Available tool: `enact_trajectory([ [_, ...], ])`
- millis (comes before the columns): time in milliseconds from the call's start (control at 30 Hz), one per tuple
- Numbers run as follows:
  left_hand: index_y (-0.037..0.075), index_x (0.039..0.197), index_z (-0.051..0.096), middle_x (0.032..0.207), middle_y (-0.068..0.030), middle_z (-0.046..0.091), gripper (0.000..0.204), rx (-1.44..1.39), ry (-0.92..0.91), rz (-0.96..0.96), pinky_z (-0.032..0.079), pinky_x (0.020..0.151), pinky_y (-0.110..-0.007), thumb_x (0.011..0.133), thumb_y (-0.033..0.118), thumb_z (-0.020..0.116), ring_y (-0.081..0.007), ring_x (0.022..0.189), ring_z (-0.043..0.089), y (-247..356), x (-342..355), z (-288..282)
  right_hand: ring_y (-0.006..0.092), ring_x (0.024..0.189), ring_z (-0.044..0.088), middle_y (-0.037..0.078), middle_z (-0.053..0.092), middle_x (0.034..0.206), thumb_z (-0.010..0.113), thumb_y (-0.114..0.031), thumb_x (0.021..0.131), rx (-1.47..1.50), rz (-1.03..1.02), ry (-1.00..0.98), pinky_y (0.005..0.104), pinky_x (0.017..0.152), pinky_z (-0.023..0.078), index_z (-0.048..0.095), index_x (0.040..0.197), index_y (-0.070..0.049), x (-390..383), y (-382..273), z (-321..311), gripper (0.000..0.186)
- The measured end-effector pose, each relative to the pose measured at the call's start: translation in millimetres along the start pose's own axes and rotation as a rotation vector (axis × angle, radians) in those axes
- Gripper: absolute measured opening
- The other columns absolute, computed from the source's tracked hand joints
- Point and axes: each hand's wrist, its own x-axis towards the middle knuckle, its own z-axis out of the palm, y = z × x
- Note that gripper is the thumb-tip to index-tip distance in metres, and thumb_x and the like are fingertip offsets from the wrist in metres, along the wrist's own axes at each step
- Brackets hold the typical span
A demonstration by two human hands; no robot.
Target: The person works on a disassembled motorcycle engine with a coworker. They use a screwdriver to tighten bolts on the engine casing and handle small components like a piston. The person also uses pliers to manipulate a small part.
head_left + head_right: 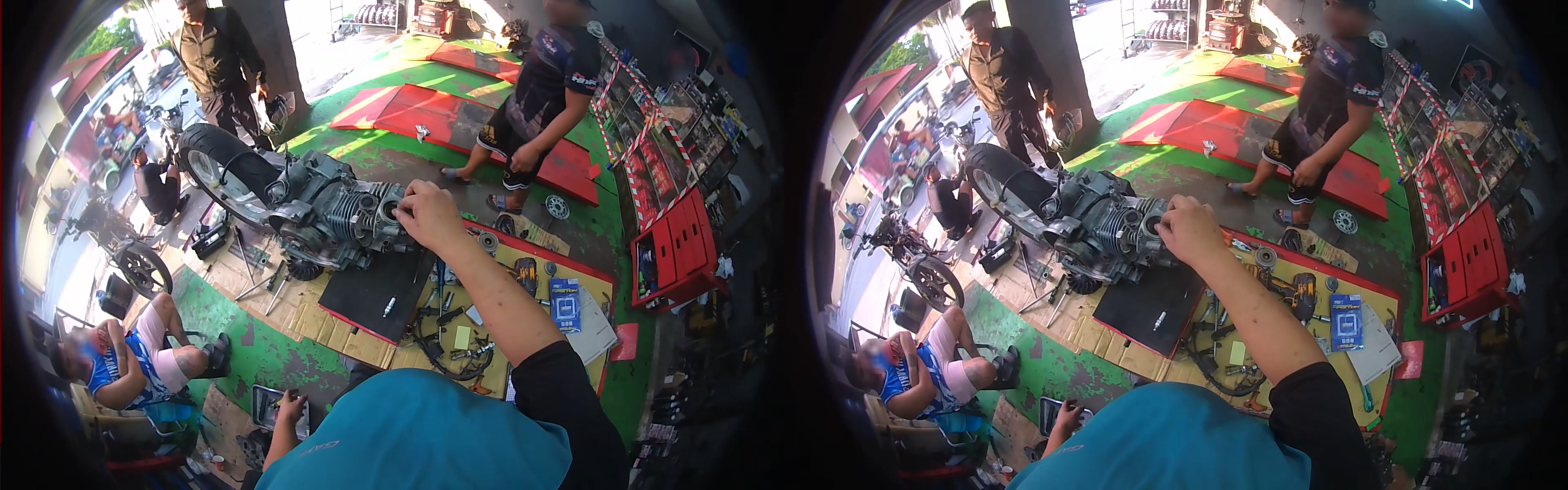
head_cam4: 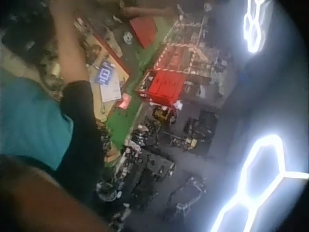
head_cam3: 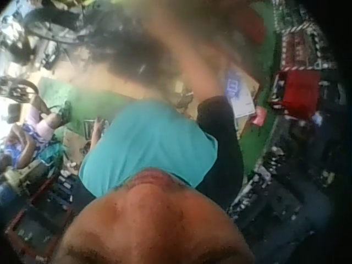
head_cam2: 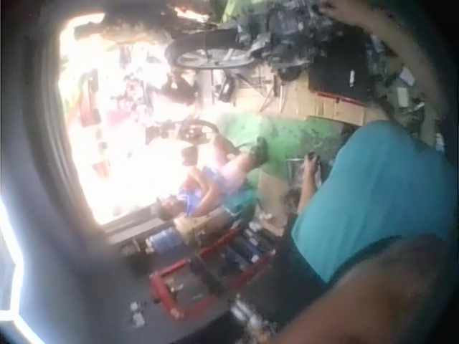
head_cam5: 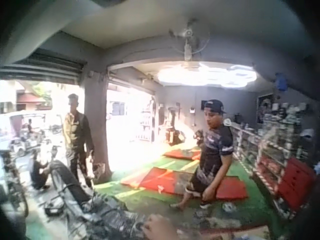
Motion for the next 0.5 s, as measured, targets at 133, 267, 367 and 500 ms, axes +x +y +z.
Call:
enact_trajectory([
  [133,0.001,0.142,0.048,0.128,-0.0249,0.061,0.067,-0.03,-0.028,0.066,0.057,0.068,-0.037,0.087,0.022,0.078,-0.0278,0.09,0.07,24,12,15,0.0261,0.1,0.063,0.004,0.064,0.095,0.075,-0.026,0.084,-0.006,0.023,-0.055,0.0458,0.083,0.048,0.078,0.084,-0.013,0,-2,-5,0.014],
  [267,0.0,0.142,0.048,0.136,-0.0276,0.055,0.067,-0.034,-0.067,0.052,0.059,0.072,-0.037,0.087,0.021,0.079,-0.0317,0.099,0.069,30,10,21,0.0279,0.102,0.063,0.005,0.066,0.099,0.075,-0.025,0.084,0.021,0.052,-0.09,0.0465,0.085,0.048,0.077,0.085,-0.012,6,1,-4,0.013],
  [367,-0.001,0.141,0.049,0.132,-0.0269,0.059,0.065,-0.06,-0.052,0.022,0.058,0.079,-0.038,0.087,0.02,0.079,-0.0324,0.106,0.068,6,8,22,0.0287,0.103,0.064,0.005,0.066,0.099,0.075,-0.024,0.084,0.02,0.069,-0.09,0.0464,0.085,0.048,0.077,0.085,-0.011,7,-1,-1,0.013],
  [500,-0.001,0.14,0.05,0.123,-0.0238,0.066,0.065,-0.041,-0.011,-0.031,0.056,0.088,-0.04,0.086,0.02,0.079,-0.0326,0.109,0.067,-38,3,24,0.0286,0.101,0.064,0.005,0.067,0.097,0.075,-0.022,0.083,0.054,0.063,-0.089,0.0461,0.085,0.049,0.077,0.085,-0.011,7,-5,-4,0.011],
])
